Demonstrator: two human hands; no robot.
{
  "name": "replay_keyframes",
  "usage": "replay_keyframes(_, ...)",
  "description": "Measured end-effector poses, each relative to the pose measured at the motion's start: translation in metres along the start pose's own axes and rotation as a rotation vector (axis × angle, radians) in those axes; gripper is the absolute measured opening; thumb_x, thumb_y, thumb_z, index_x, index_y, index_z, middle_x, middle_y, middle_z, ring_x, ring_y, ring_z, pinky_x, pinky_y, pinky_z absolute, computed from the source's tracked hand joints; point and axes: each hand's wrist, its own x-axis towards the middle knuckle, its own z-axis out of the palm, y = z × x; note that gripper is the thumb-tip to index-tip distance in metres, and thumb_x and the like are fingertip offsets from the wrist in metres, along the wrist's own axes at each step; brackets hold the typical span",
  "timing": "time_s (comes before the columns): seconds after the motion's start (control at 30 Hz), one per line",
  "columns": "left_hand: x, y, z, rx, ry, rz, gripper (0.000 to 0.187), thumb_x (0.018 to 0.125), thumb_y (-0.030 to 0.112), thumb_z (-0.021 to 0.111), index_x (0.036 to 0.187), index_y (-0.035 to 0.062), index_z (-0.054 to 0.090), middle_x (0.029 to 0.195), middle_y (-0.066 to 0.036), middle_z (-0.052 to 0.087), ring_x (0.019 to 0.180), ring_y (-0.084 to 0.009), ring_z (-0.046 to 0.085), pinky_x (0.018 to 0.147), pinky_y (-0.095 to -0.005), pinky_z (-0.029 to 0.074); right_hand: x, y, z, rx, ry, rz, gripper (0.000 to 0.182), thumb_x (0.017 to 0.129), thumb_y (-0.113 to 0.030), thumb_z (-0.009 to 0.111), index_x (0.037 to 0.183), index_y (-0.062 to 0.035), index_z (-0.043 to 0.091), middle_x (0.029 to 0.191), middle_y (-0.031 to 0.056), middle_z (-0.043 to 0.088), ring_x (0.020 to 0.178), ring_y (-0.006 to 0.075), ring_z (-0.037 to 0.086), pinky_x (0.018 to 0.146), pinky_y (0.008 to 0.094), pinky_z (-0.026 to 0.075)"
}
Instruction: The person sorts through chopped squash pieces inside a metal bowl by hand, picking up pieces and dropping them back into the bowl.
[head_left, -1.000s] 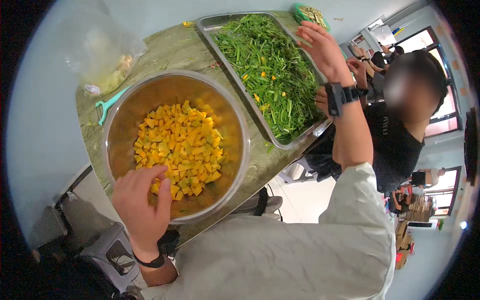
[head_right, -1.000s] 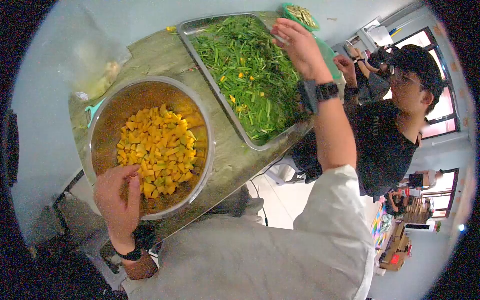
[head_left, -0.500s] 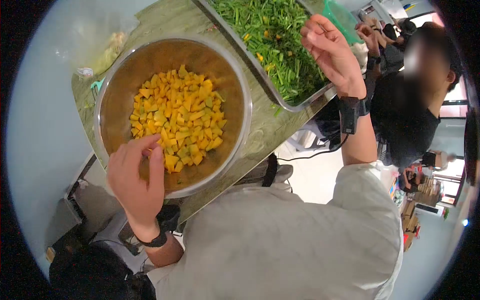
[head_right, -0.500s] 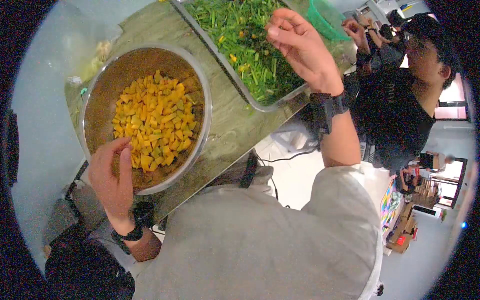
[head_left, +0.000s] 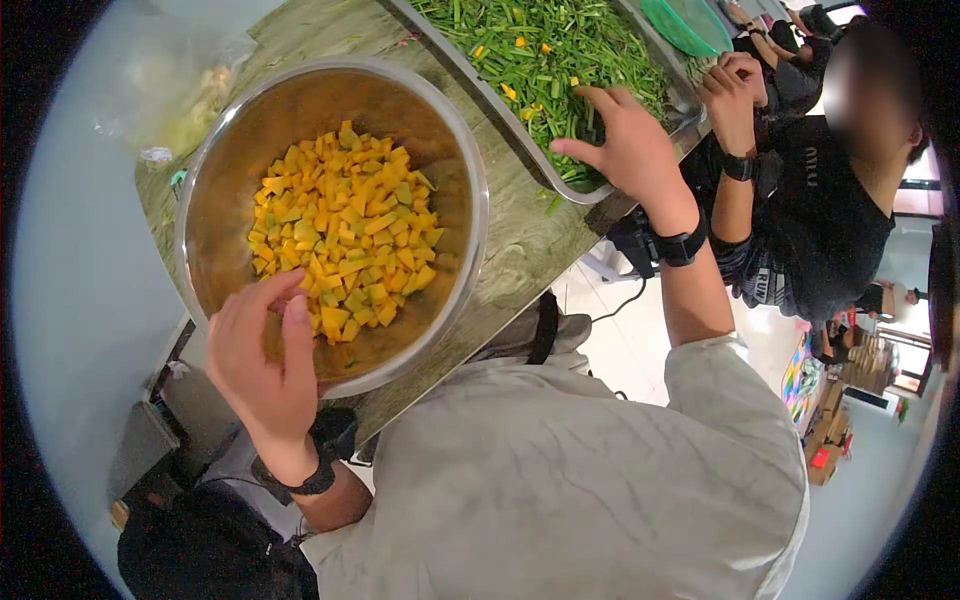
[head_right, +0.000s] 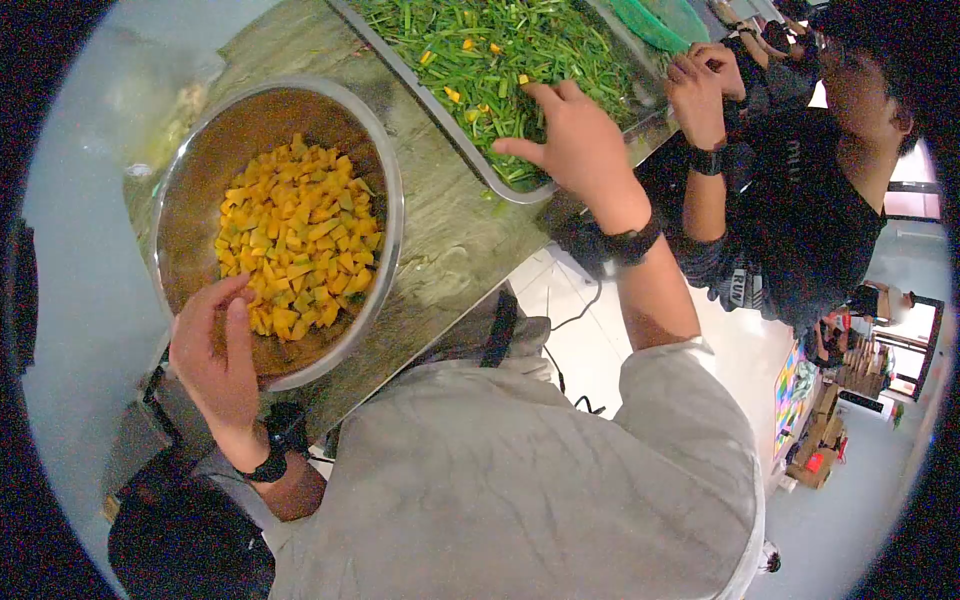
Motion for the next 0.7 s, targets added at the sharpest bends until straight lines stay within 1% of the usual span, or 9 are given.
replay_keyframes(0.03,0.000,0.001,-0.001,0.005,-0.023,-0.017,0.021,0.103,0.017,0.063,0.112,0.0026,0.075,0.097,-0.012,0.079,0.093,-0.0260,0.073,0.090,-0.0373,0.053,0.000,-0.005,-0.001,0.008,-0.053,0.013,0.070,0.079,-0.051,0.087,0.132,-0.0092,0.067,0.115,0.0209,0.066,0.102,0.0422,0.069,0.085,0.0495,0.057)
replay_keyframes(0.1,-0.001,-0.002,0.003,-0.003,0.022,0.004,0.017,0.098,0.015,0.066,0.108,0.0044,0.076,0.093,-0.011,0.075,0.087,-0.0264,0.071,0.085,-0.0371,0.051,0.003,-0.014,-0.007,0.025,-0.160,0.039,0.065,0.081,-0.040,0.090,0.132,-0.0092,0.067,0.118,0.0204,0.067,0.102,0.0420,0.069,0.085,0.0479,0.056)
replay_keyframes(0.13,-0.001,-0.003,0.004,-0.007,0.044,0.015,0.016,0.096,0.014,0.068,0.107,0.0053,0.076,0.091,-0.010,0.074,0.084,-0.0267,0.070,0.082,-0.0370,0.050,0.004,-0.010,-0.005,0.041,-0.152,0.014,0.061,0.081,-0.036,0.090,0.131,-0.0090,0.067,0.115,0.0200,0.068,0.101,0.0422,0.069,0.085,0.0477,0.055)
replay_keyframes(0.3,-0.001,-0.004,0.004,-0.029,0.040,0.015,0.016,0.096,0.013,0.067,0.107,0.0052,0.075,0.089,-0.009,0.074,0.083,-0.0264,0.070,0.081,-0.0371,0.050,0.015,0.023,0.006,0.087,-0.135,-0.103,0.042,0.082,-0.018,0.084,0.121,-0.0071,0.071,0.098,0.0209,0.073,0.095,0.0421,0.071,0.082,0.0474,0.057)
replay_keyframes(0.4,-0.001,-0.004,0.004,-0.024,0.042,0.025,0.016,0.096,0.013,0.067,0.107,0.0051,0.075,0.089,-0.009,0.074,0.083,-0.0263,0.070,0.081,-0.0370,0.050,0.018,0.031,0.001,0.293,-0.127,-0.095,0.034,0.082,-0.011,0.079,0.115,-0.0064,0.073,0.095,0.0202,0.075,0.090,0.0386,0.073,0.080,0.0451,0.057)
replay_keyframes(0.5,0.000,-0.006,0.003,-0.018,0.048,0.049,0.016,0.097,0.014,0.067,0.108,0.0051,0.075,0.090,-0.009,0.074,0.083,-0.0263,0.070,0.081,-0.0367,0.050,0.029,0.028,-0.019,0.317,-0.086,0.019,0.033,0.082,-0.011,0.079,0.114,-0.0056,0.074,0.097,0.0192,0.076,0.090,0.0344,0.075,0.078,0.0431,0.057)
replay_keyframes(0.53,0.000,-0.006,0.003,-0.018,0.046,0.061,0.016,0.097,0.014,0.067,0.108,0.0051,0.075,0.090,-0.009,0.075,0.083,-0.0263,0.070,0.081,-0.0366,0.050,0.035,0.009,-0.044,0.173,-0.072,0.044,0.031,0.088,-0.012,0.076,0.118,-0.0065,0.073,0.096,0.0138,0.076,0.081,0.0214,0.070,0.076,0.0355,0.056)
replay_keyframes(0.63,0.000,-0.007,0.004,-0.023,0.042,0.047,0.016,0.097,0.014,0.067,0.108,0.0052,0.075,0.090,-0.009,0.075,0.084,-0.0263,0.071,0.082,-0.0363,0.050,0.074,0.030,-0.039,0.124,0.250,-0.255,0.028,0.091,-0.015,0.076,0.117,-0.0070,0.074,0.093,0.0127,0.076,0.079,0.0248,0.071,0.074,0.0358,0.056)
replay_keyframes(0.7,0.000,-0.007,0.005,-0.027,0.040,0.042,0.016,0.097,0.015,0.067,0.108,0.0051,0.075,0.090,-0.009,0.075,0.085,-0.0264,0.071,0.083,-0.0361,0.050,0.109,0.025,-0.056,0.115,0.186,-0.136,0.028,0.091,-0.013,0.078,0.116,-0.0020,0.074,0.095,0.0157,0.077,0.080,0.0312,0.072,0.073,0.0390,0.057)
